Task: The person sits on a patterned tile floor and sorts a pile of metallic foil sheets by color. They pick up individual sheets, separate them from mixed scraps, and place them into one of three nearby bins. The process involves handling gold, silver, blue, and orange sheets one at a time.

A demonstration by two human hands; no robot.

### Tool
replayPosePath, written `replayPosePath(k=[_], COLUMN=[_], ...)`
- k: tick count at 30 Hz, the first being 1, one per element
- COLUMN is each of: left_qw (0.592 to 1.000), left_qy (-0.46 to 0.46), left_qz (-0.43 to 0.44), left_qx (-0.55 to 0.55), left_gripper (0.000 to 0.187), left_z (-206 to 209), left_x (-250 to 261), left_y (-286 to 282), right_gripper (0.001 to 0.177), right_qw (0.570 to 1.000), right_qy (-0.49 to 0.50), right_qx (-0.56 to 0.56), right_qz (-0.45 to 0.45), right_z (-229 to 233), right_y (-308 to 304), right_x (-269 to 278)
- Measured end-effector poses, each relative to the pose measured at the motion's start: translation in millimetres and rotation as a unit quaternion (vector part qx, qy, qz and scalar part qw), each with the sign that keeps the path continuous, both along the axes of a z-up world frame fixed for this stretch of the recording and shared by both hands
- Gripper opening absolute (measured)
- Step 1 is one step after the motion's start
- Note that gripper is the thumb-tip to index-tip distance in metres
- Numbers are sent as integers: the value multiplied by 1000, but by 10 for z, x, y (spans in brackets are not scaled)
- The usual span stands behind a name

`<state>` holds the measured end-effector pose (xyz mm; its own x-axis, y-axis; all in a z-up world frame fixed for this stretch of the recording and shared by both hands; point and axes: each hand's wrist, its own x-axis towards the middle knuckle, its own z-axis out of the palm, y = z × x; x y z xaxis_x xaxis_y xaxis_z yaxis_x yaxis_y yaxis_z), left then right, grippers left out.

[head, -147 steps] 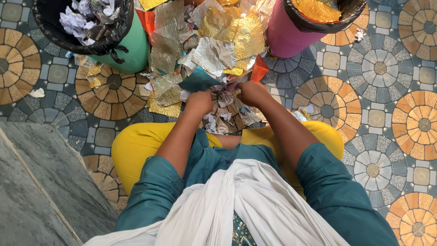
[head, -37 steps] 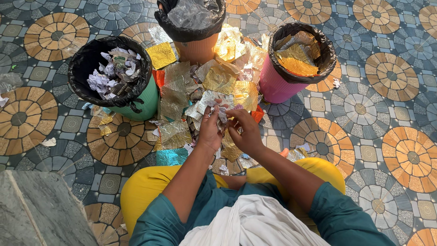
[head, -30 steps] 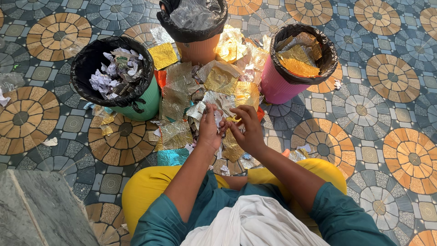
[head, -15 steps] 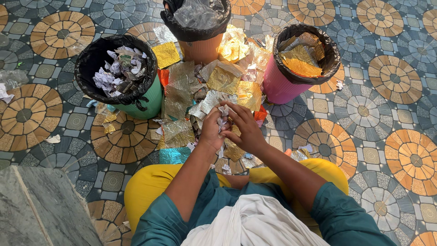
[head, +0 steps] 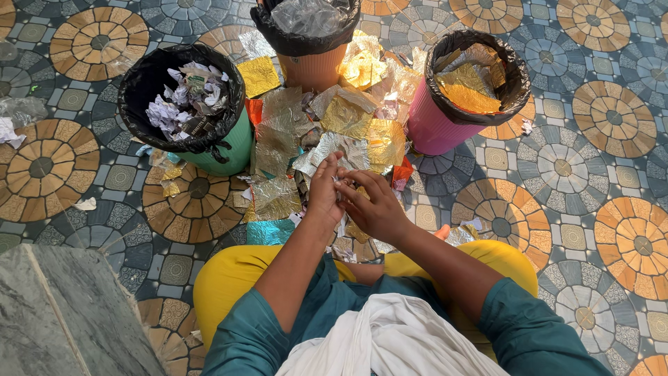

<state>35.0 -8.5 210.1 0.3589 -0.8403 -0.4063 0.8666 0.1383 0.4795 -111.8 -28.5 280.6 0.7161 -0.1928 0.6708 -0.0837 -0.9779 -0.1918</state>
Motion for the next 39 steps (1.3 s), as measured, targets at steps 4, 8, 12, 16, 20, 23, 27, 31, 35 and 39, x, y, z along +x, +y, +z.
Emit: replayPosePath(k=[4,8,12,16,20,23,27,31,35,39], left_qw=[999,992,994,993,994,990,989,944,685,540], left_qy=[21,61,37,2,-32,-99,-143,-305,-655,-715], left_qz=[-4,-13,-49,-79,-77,-89,-31,108,287,399], left_qx=[-39,-106,-95,-85,-71,-44,-33,-62,-137,-197], left_gripper=[51,52,36,33,35,41,45,48,52,54], left_z=[104,38,-143,-98,190,305,313,536,1088,1542], left_x=[38,51,-137,-216,-308,-362,-267,9,252,345], left_y=[53,106,43,94,169,187,150,259,669,1099], right_gripper=[43,39,36,37,34,34,41,55,66,71], right_qw=[999,996,993,987,984,987,992,996,998,999], right_qy=[3,10,39,48,39,45,48,17,24,42], right_qx=[-40,-83,-113,-152,-157,-136,-114,-73,-33,12], right_qz=[35,26,-8,-27,-71,-71,-18,39,40,27], right_z=[47,74,13,-96,-135,-138,-68,52,26,-47], right_y=[3,12,-43,-51,-89,-132,-121,-55,-78,-142], right_x=[-20,-24,-73,-77,-74,-71,-57,-48,-26,-15])
